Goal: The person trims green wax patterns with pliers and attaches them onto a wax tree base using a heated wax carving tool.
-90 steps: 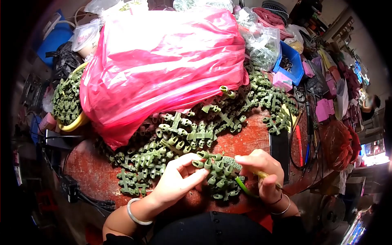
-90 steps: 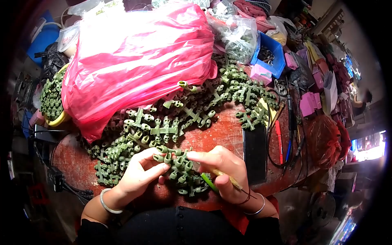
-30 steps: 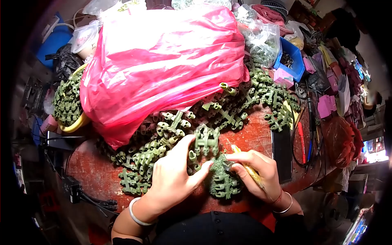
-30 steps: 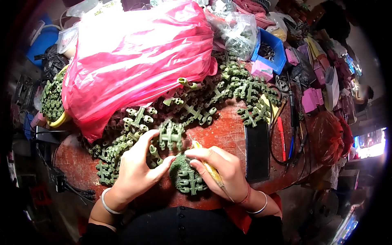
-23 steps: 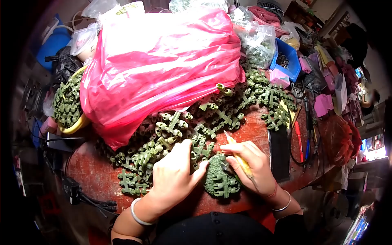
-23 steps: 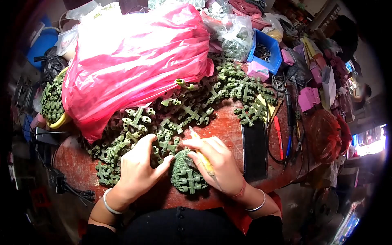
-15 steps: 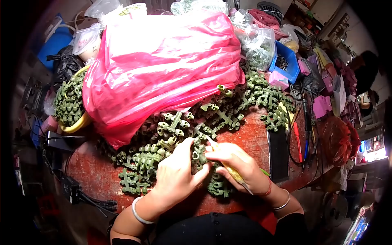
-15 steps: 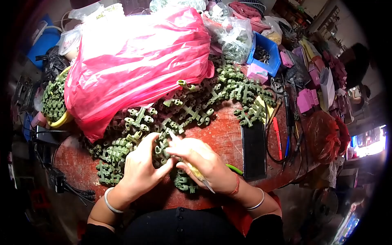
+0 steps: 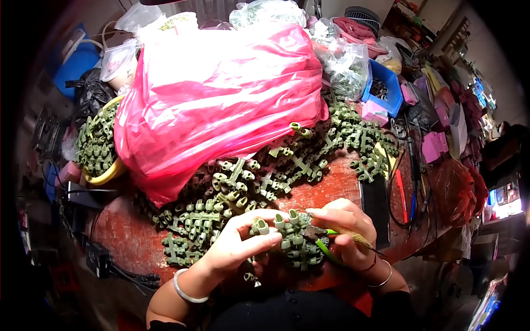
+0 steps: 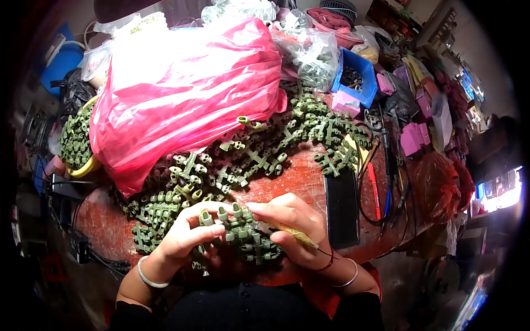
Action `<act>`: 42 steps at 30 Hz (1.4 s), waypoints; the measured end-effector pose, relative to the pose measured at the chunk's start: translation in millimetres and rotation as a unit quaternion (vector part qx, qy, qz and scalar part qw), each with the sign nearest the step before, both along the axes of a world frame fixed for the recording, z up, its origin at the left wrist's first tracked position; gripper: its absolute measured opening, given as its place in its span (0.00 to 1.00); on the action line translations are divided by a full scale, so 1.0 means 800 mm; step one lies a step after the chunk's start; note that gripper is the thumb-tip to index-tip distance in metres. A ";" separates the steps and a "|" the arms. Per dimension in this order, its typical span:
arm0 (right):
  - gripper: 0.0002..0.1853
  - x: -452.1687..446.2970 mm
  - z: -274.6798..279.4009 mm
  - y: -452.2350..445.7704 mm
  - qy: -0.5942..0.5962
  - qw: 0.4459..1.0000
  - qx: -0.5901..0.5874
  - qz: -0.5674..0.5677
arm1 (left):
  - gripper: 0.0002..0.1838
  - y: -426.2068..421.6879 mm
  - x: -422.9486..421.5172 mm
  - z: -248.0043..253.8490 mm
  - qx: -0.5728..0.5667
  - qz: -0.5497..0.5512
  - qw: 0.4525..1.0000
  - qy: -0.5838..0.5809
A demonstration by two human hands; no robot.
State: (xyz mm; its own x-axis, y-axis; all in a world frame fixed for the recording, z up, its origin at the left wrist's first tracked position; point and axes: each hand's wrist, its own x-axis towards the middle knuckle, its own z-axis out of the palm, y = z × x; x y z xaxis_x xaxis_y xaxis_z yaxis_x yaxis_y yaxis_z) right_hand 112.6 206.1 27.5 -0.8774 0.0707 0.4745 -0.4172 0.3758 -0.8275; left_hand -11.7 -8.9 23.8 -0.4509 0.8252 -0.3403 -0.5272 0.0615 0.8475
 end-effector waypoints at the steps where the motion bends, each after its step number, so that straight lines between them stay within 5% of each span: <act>1: 0.18 -0.002 0.003 -0.004 -0.015 1.000 0.002 -0.014 | 0.18 -0.001 -0.001 -0.002 0.001 -0.015 0.999 -0.033; 6: 0.12 -0.002 -0.002 -0.005 -0.071 0.994 0.004 -0.085 | 0.17 -0.003 -0.002 -0.006 0.014 -0.008 0.999 -0.037; 9: 0.11 -0.001 -0.003 -0.003 -0.044 0.997 -0.061 -0.012 | 0.16 -0.005 -0.001 -0.008 0.013 -0.006 0.999 -0.041; 12: 0.12 -0.005 0.005 -0.005 -0.059 0.994 0.043 -0.084 | 0.14 -0.005 -0.004 -0.001 0.012 -0.024 0.998 -0.058; 14: 0.13 -0.001 0.002 -0.009 -0.094 0.992 -0.041 -0.077 | 0.13 -0.005 -0.002 -0.004 0.010 -0.021 0.999 -0.042; 16: 0.14 -0.007 0.005 -0.008 -0.039 0.999 0.026 -0.014 | 0.12 -0.004 0.006 0.001 -0.017 -0.006 1.000 -0.005; 19: 0.16 -0.002 0.005 -0.012 -0.114 0.992 -0.017 0.046 | 0.10 -0.004 0.010 -0.012 0.000 -0.009 1.000 0.017; 28: 0.16 0.001 0.003 -0.012 -0.102 0.993 -0.060 0.022 | 0.13 0.006 0.017 -0.015 -0.020 -0.004 1.000 0.019; 30: 0.16 0.001 -0.001 -0.013 -0.120 0.984 -0.133 0.005 | 0.17 0.005 0.007 -0.013 0.012 -0.018 0.994 -0.108; 32: 0.15 0.004 0.002 -0.014 -0.163 0.978 -0.127 -0.034 | 0.22 0.010 0.013 0.001 -0.084 0.082 0.972 -0.204; 35: 0.15 0.006 -0.003 -0.015 -0.205 0.960 -0.191 -0.028 | 0.25 0.004 0.000 -0.021 0.022 0.024 0.964 -0.264; 36: 0.15 0.003 -0.005 -0.016 -0.164 0.973 -0.160 -0.033 | 0.29 0.001 0.001 -0.035 -0.019 0.076 0.961 -0.264; 38: 0.14 0.003 -0.005 -0.014 -0.129 0.982 -0.138 -0.021 | 0.30 -0.003 -0.017 -0.059 0.053 -0.042 0.933 -0.352; 39: 0.14 0.001 -0.008 -0.013 -0.108 0.986 -0.126 -0.018 | 0.32 -0.012 -0.027 -0.078 -0.037 0.033 0.899 -0.434; 41: 0.15 0.003 -0.014 -0.011 -0.074 0.991 -0.113 -0.023 | 0.29 -0.027 -0.040 -0.109 0.113 -0.068 0.853 -0.506; 42: 0.16 0.005 -0.015 -0.012 -0.060 0.991 -0.116 -0.022 | 0.31 -0.028 -0.027 -0.067 -0.045 0.083 0.907 -0.411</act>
State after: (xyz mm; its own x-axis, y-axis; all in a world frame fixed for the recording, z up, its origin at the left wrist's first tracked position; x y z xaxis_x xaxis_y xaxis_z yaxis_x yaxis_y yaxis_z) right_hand 116.6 196.6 15.8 -0.9205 0.2053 0.3326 -0.2972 0.1849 -0.9367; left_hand -33.0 -31.1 -30.0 -0.1298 0.7208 -0.6809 -0.9869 -0.0273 0.1593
